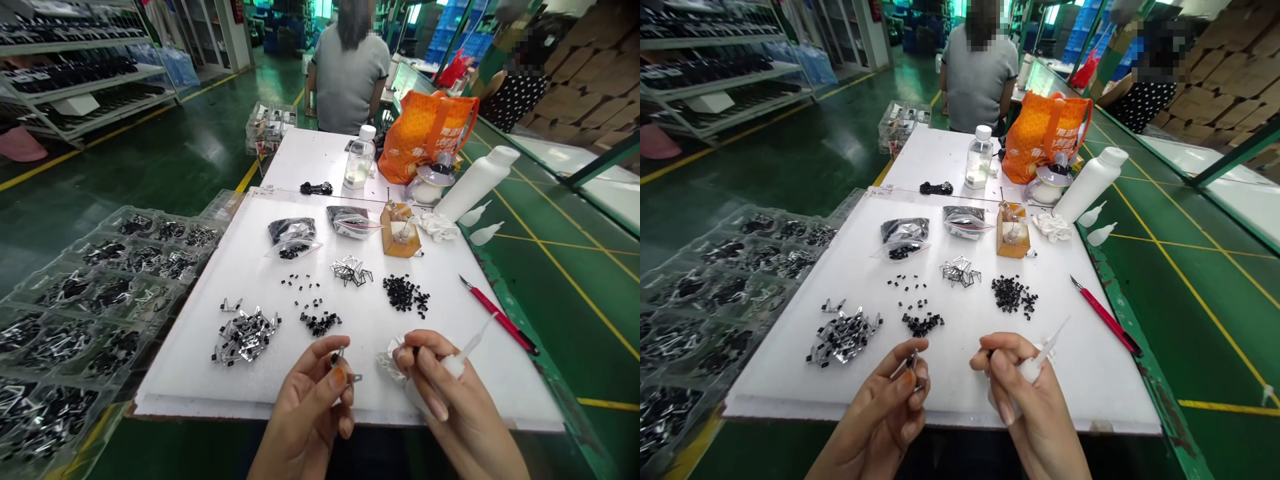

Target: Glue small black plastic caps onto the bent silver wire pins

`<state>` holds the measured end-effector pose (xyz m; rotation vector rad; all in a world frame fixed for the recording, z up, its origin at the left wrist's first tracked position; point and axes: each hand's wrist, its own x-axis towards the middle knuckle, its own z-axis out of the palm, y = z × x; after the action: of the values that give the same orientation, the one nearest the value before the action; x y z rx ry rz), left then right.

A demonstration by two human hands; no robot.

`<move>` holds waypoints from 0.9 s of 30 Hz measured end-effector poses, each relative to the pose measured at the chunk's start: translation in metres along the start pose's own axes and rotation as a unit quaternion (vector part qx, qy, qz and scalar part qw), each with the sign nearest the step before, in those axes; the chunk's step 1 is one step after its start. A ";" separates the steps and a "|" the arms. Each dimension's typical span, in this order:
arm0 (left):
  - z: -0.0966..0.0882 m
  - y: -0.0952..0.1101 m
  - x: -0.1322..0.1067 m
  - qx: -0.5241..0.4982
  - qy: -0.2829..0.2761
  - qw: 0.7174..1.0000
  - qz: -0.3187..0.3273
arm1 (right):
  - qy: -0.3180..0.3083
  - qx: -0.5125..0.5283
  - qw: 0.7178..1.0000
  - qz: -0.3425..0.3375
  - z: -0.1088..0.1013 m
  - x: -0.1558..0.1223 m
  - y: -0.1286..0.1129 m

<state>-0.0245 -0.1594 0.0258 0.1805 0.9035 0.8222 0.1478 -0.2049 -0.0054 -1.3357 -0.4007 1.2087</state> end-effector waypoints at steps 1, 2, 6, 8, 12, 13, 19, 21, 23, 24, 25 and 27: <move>-0.001 -0.001 0.002 0.022 0.016 0.999 0.024 | -0.005 0.010 1.000 0.007 0.002 -0.002 0.000; -0.003 -0.002 0.004 0.041 0.030 0.998 0.045 | -0.011 0.019 1.000 0.012 0.004 -0.003 0.000; -0.002 -0.006 0.008 0.093 0.064 0.986 0.124 | -0.045 0.041 0.998 0.009 0.009 -0.005 -0.004; 0.002 -0.008 0.007 0.107 0.079 0.979 0.157 | -0.053 0.052 0.997 0.003 0.010 -0.004 -0.004; 0.010 -0.011 0.005 0.115 0.098 0.971 0.183 | -0.037 0.062 0.997 0.000 0.009 -0.003 0.000; 0.011 -0.011 0.005 0.117 0.099 0.971 0.184 | -0.031 0.058 0.998 0.001 0.008 -0.003 0.001; 0.013 -0.015 0.004 0.114 0.116 0.969 0.186 | 0.033 0.049 0.998 0.025 0.008 -0.006 0.001; 0.013 -0.016 0.004 0.112 0.117 0.969 0.185 | 0.051 0.051 0.996 0.046 0.009 -0.007 0.000; 0.012 -0.018 0.004 0.118 0.120 0.968 0.186 | 0.047 0.055 0.996 0.056 0.012 -0.008 -0.001; 0.012 -0.018 0.003 0.123 0.121 0.967 0.188 | 0.037 0.057 0.996 0.057 0.013 -0.009 -0.001; 0.012 -0.019 0.003 0.128 0.122 0.966 0.190 | 0.025 0.059 0.996 0.055 0.013 -0.009 -0.001; 0.011 -0.020 0.003 0.134 0.121 0.964 0.197 | 0.001 0.066 0.997 0.042 0.015 -0.009 0.001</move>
<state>-0.0040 -0.1688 0.0216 0.5170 1.2316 1.1036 0.1317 -0.2051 0.0013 -1.2498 -0.2609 1.2816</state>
